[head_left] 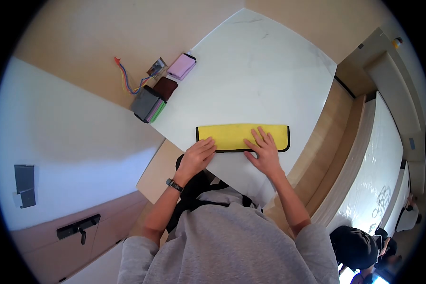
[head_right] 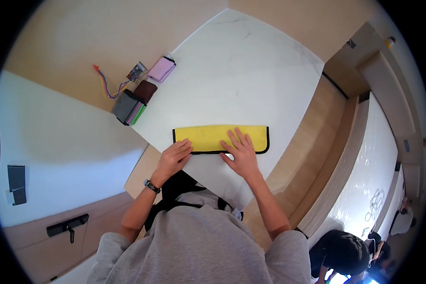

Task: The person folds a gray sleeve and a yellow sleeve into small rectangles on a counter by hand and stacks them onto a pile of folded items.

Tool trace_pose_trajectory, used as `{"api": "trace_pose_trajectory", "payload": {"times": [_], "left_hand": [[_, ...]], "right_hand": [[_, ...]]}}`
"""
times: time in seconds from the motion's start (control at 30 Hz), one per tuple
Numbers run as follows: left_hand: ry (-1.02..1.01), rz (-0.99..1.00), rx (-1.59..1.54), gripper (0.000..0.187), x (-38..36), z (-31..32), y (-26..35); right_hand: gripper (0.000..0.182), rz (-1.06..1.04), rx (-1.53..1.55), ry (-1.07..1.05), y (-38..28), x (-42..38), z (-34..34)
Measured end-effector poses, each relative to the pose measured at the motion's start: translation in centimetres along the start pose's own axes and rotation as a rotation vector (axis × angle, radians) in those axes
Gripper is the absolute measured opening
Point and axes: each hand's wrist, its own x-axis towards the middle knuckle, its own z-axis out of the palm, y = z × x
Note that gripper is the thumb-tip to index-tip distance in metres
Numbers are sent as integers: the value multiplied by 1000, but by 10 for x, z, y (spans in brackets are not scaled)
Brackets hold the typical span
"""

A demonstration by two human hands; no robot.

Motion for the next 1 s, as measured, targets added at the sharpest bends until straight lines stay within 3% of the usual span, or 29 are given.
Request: {"api": "trace_pose_trajectory", "payload": {"times": [0.17,0.33,0.53,0.63,0.8,1.0], "left_hand": [[-42,-41,-19,24,-2,-4,6],[-67,-34,6,25,-6,-2,5],[6,-57,-13,26,-4,2,6],[8,-68,-26,35,17,8,10],[-217,-116,262,58,46,31,26],[-219,-109,294,61,44,31,22]], "right_hand": [[41,45,-36,-27,7,-2,-4],[52,283,-328,-92,34,-11,-25],[54,353,-260,-145,33,-7,-27],[54,356,-272,-141,34,-8,-24],[51,363,-244,-102,35,-9,-23],[50,366,-281,-58,34,-5,-19]]}}
